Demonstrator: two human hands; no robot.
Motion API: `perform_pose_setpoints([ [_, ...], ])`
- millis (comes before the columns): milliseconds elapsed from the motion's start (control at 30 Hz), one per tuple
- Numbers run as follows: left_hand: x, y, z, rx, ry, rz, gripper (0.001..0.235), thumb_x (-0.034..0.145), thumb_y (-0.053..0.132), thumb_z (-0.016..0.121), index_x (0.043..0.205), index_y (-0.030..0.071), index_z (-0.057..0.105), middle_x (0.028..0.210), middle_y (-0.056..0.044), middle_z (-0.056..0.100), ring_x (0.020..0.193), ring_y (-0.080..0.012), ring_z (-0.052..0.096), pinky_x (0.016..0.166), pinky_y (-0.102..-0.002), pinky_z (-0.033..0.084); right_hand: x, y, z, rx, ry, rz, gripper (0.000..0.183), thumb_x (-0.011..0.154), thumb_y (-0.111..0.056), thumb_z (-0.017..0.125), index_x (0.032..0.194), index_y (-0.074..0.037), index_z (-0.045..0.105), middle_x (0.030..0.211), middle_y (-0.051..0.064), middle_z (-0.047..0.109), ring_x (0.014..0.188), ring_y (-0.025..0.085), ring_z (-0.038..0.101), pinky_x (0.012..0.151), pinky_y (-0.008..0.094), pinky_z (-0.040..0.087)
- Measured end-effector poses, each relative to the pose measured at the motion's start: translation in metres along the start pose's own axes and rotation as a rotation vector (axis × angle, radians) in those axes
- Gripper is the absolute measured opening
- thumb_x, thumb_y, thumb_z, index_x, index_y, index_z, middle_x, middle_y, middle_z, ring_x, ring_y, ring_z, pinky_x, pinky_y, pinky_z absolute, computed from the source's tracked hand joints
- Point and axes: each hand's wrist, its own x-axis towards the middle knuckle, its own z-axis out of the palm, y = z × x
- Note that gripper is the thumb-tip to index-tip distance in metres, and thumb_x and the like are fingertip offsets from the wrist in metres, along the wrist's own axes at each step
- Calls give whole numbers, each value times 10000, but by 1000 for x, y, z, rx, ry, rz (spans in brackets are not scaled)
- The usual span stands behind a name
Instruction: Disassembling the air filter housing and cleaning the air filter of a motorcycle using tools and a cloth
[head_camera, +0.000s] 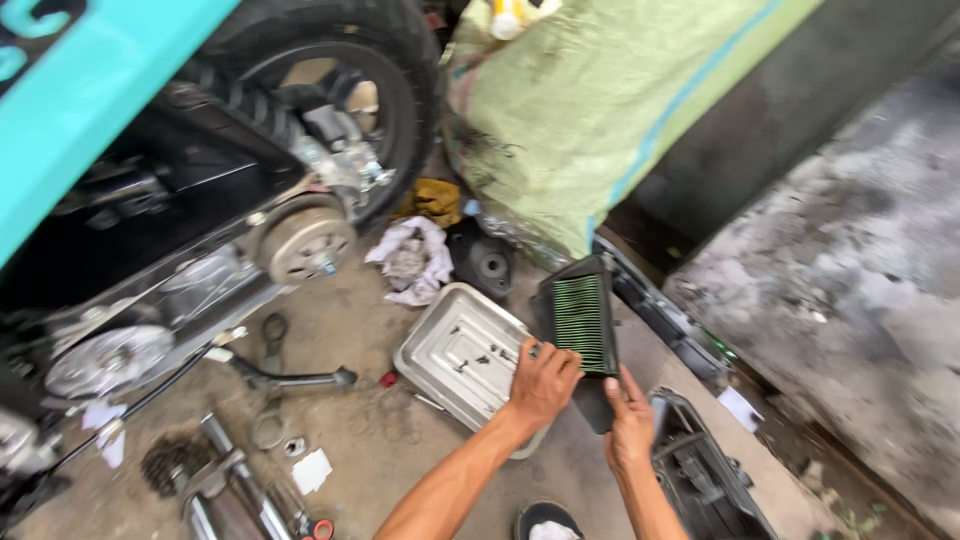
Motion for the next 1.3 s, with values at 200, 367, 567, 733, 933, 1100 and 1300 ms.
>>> perform_pose_setpoints([
  [200, -27, -11, -8, -170, -3, -28, 51, 881, 131, 751, 900, 83, 746, 925, -30, 627, 912, -224, 520, 991, -432, 385, 20, -19, 7, -153, 145, -184, 472, 990, -97, 627, 1444, 8, 549, 1278, 96, 657, 1006, 103, 618, 859, 183, 501],
  [367, -72, -42, -12, -132, -215, -114, 179, 951, 174, 643, 827, 78, 731, 898, -60, 656, 932, -250, 546, 989, -427, 371, 38, -12, 8, -209, 298, -152, 354, 1056, -92, 545, 1406, -70, 590, 1186, 9, 675, 953, 48, 636, 830, 157, 523],
  [567, -120, -77, -27, -99, -235, -322, 139, 907, 166, 672, 863, 80, 771, 892, -53, 687, 941, -253, 579, 964, -413, 377, 52, 19, -3, -146, 262, -156, 357, 1062, -143, 539, 1407, -62, 574, 1258, 6, 659, 1055, 71, 637, 939, 184, 527],
  [733, -140, -91, -43, -83, -233, -427, 174, 918, 188, 660, 885, 63, 777, 926, -63, 714, 917, -230, 578, 938, -392, 381, 48, 27, 1, -38, 264, -68, 346, 1045, -150, 542, 1385, -132, 604, 1203, -46, 659, 1024, 47, 637, 922, 173, 536],
  [933, -158, -97, -47, -120, -184, -481, 136, 881, 154, 693, 879, 48, 779, 897, -77, 713, 897, -231, 582, 928, -382, 417, 52, 44, -8, -2, 343, 33, 334, 1046, -168, 527, 1368, -174, 614, 1226, -52, 677, 1016, 45, 671, 910, 177, 592],
  [1100, -166, -98, -46, -149, -202, -519, 147, 877, 150, 695, 865, 32, 782, 854, -83, 705, 901, -222, 581, 910, -372, 430, 49, 48, -10, -23, 345, 35, 300, 1060, -197, 519, 1339, -167, 626, 1236, -46, 677, 1027, 53, 660, 920, 184, 575],
  [1300, -169, -100, -47, -162, -229, -552, 141, 885, 150, 698, 899, 36, 780, 896, -90, 718, 959, -228, 604, 916, -382, 433, 53, 44, -10, -34, 381, 40, 327, 1059, -230, 532, 1369, -147, 593, 1254, -27, 685, 1049, 56, 696, 952, 183, 618],
])
